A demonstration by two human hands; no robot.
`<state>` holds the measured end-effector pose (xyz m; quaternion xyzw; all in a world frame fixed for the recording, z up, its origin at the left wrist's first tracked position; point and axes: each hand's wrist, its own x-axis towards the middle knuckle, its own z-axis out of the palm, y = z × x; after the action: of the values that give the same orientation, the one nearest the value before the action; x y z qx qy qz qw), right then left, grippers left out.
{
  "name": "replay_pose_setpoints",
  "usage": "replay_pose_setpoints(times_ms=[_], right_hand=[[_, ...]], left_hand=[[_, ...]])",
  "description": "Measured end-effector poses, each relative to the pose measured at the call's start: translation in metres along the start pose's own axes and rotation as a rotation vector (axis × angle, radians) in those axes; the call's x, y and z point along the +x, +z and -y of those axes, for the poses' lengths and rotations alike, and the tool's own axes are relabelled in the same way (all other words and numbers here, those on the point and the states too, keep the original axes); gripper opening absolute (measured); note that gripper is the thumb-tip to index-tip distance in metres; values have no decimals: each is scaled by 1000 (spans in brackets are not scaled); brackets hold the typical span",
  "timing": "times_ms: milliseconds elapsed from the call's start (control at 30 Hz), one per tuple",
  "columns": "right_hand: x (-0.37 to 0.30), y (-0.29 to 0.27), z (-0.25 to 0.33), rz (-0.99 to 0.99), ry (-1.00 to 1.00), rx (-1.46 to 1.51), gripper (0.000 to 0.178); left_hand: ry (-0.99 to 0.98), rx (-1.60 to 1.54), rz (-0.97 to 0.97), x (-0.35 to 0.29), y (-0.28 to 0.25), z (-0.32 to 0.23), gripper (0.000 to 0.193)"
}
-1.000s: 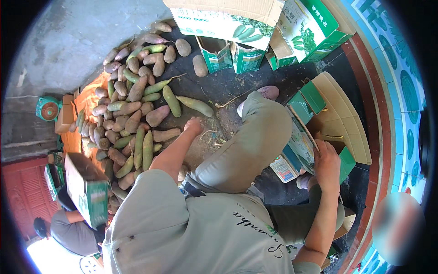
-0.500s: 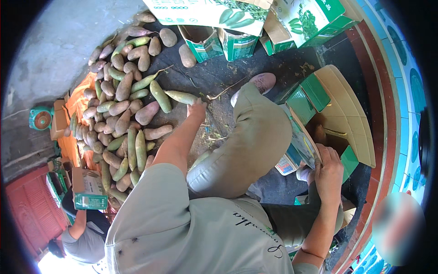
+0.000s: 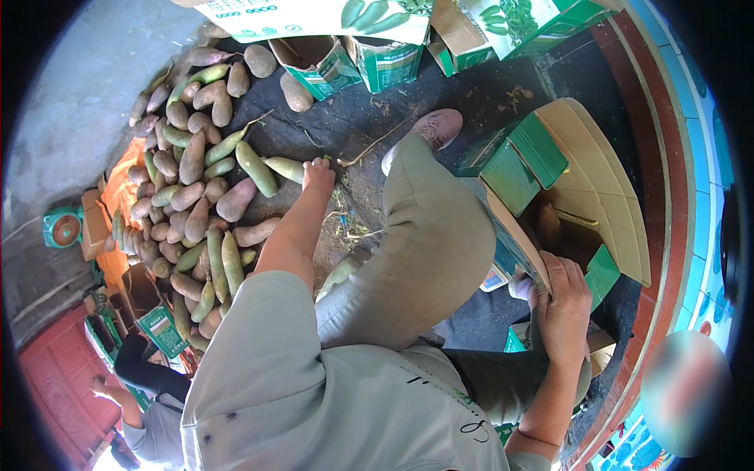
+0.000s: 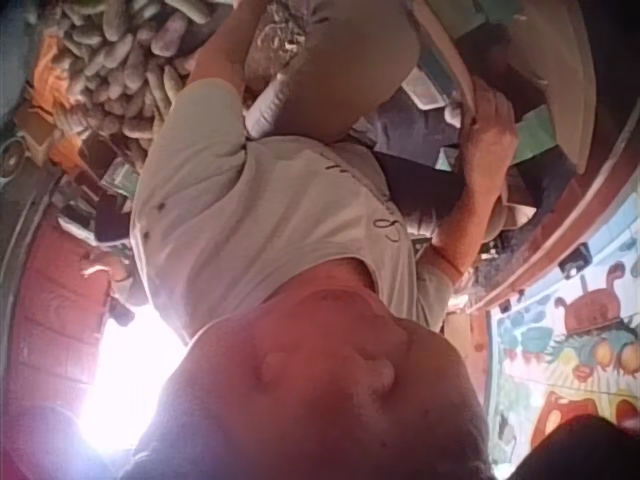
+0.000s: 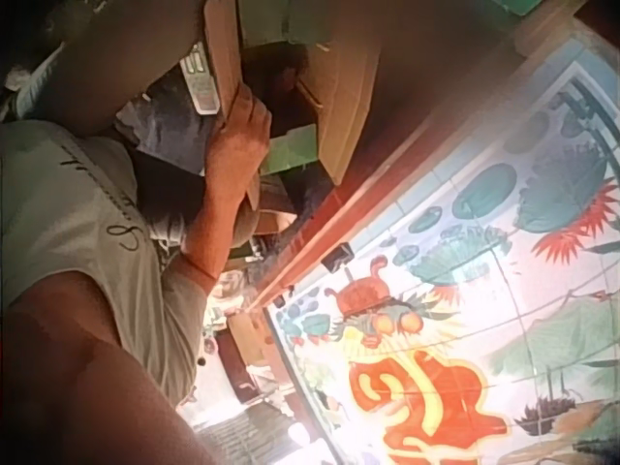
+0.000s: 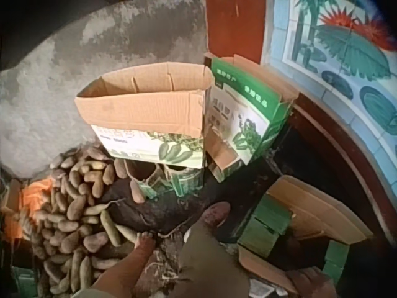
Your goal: Weigh vegetable tubers on a digital scale and pack them into corrugated cardboard boxes.
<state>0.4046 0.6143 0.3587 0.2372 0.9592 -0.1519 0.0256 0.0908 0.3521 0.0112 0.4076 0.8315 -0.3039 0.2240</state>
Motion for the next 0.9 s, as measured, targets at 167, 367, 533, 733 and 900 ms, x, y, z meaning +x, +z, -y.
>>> replay_pose_setpoints(times_ms=[167, 367, 533, 733, 900], right_hand=[[0, -1, 1, -24, -14, 13, 42], [-1, -1, 2, -27, -15, 9, 42], [-2, 2, -1, -43, -49, 7, 43], [-5, 3, -2, -84, -70, -17, 41], [-8, 10, -5, -142, -121, -49, 36]], left_hand=[[32, -49, -45, -6, 25, 5, 21], [175, -116, -172, -36, 12, 0, 22], [79, -195, -307, -62, -7, -9, 25], [-92, -544, -476, -96, -31, -8, 40], [-302, -927, -541, -106, -39, 15, 51]])
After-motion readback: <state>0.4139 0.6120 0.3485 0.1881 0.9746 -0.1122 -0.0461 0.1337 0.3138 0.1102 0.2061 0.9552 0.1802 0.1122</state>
